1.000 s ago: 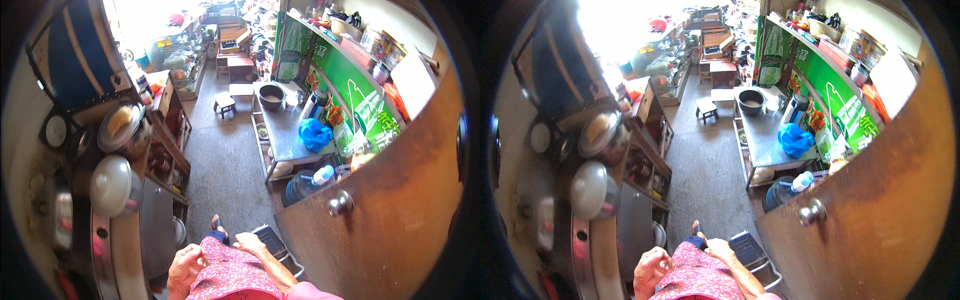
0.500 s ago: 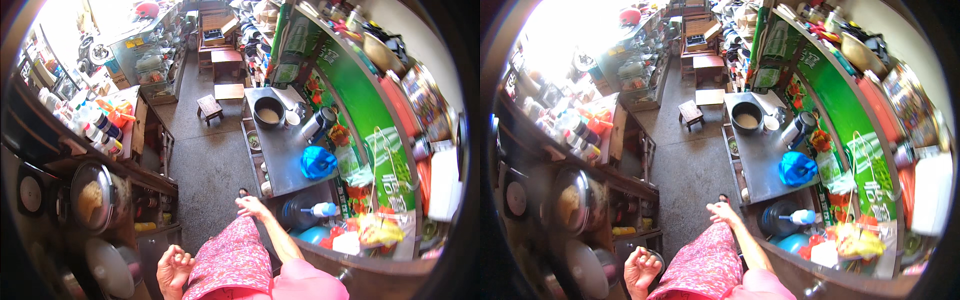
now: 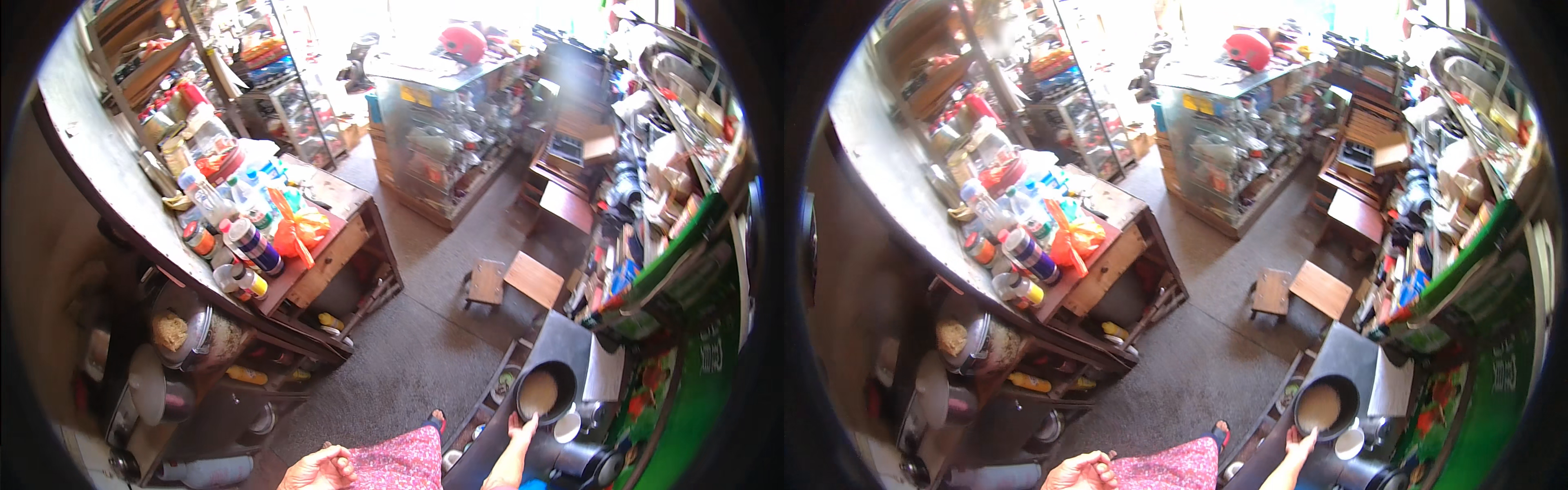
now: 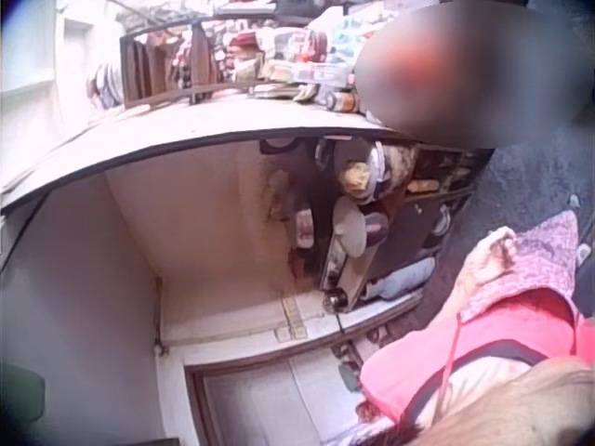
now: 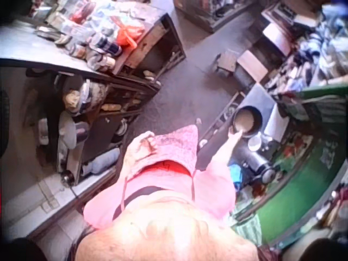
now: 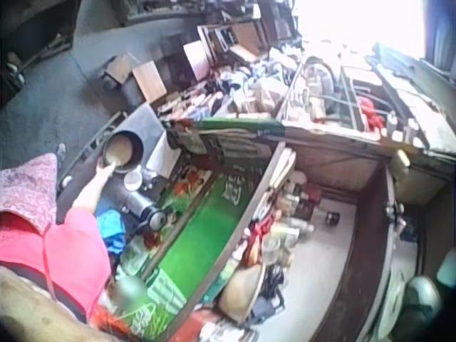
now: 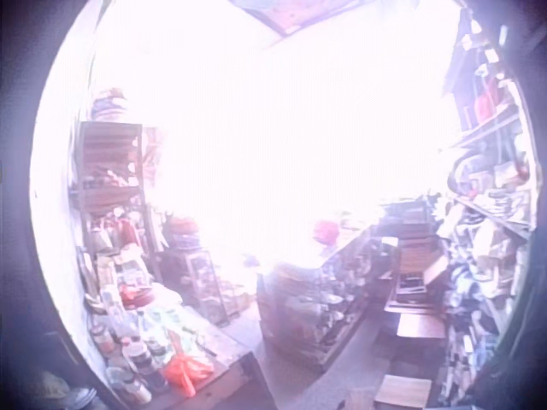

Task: The person retrieves a pot of rice from a storage area and moves to a utility room. They fill the pot with water from a wall tap, wash the rice by hand, and drain the water into a large metal basin. This process is repeated multiple times to clean the rice.

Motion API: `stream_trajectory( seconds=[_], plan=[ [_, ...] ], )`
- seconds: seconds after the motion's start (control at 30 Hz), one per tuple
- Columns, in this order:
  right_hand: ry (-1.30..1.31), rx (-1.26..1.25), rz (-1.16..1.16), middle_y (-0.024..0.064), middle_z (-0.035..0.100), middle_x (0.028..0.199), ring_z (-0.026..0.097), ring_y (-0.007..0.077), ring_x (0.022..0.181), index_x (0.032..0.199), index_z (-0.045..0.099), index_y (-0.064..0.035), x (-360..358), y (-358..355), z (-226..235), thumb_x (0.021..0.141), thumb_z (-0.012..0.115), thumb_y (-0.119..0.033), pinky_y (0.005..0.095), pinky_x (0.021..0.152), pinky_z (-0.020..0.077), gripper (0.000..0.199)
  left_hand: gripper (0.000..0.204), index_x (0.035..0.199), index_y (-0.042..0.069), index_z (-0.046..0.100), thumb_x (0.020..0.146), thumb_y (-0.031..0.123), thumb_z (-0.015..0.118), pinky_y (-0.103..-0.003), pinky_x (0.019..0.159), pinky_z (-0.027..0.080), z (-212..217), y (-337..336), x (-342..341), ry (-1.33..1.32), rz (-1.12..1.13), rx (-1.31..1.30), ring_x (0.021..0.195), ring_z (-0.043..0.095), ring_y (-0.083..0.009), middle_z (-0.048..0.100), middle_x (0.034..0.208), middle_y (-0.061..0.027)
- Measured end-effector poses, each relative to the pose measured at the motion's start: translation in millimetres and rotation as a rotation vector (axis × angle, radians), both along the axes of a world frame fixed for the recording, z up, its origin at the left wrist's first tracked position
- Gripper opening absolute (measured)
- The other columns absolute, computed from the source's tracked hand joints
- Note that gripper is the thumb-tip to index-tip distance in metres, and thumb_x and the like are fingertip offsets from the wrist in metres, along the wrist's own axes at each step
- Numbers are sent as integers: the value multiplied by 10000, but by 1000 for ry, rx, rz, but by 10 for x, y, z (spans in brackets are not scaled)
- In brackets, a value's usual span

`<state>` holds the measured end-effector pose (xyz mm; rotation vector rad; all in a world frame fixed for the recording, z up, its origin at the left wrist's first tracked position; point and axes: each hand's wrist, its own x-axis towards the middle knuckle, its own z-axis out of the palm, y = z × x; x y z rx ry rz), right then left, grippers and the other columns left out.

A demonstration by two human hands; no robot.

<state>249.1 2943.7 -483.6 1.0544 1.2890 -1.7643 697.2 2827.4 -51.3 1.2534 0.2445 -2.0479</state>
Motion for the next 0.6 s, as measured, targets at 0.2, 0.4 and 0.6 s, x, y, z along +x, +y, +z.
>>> stream_trajectory(
  seconds=[0.2, 0.4, 0.6],
  plan=[
    [-131, 101, -99, 182, 663, 864, 676, 332, 685, 1105, 536, -14, -88, -301, 58, 782, 530, -161, 406, 535, 604, 355, 133, 891, 64, 621, 900, 197, 618, -343, 675, 460, -69, -8, -180, 19, 216, -73, 710, 554, -199, 589, 750, -71],
    [-32, 168, 562, 182, 656, 846, 664, 324, 644, 1068, 546, -3, 690, -695, 693, 775, 538, -135, 405, 500, 592, 321, 173, 943, -10, 594, 945, 159, 553, -390, 816, 440, 4, 337, 135, 200, 423, -66, 748, 502, -203, 543, 736, -58],
    [145, 125, 1483, 182, 649, 827, 652, 316, 604, 1031, 556, 9, 2204, -1343, 1431, 768, 547, -108, 405, 465, 580, 288, 181, 953, 12, 635, 950, 187, 589, -339, 739, 480, -19, 1061, 821, 265, 730, -267, 676, 534, -155, 577, 701, -15]
  ],
)
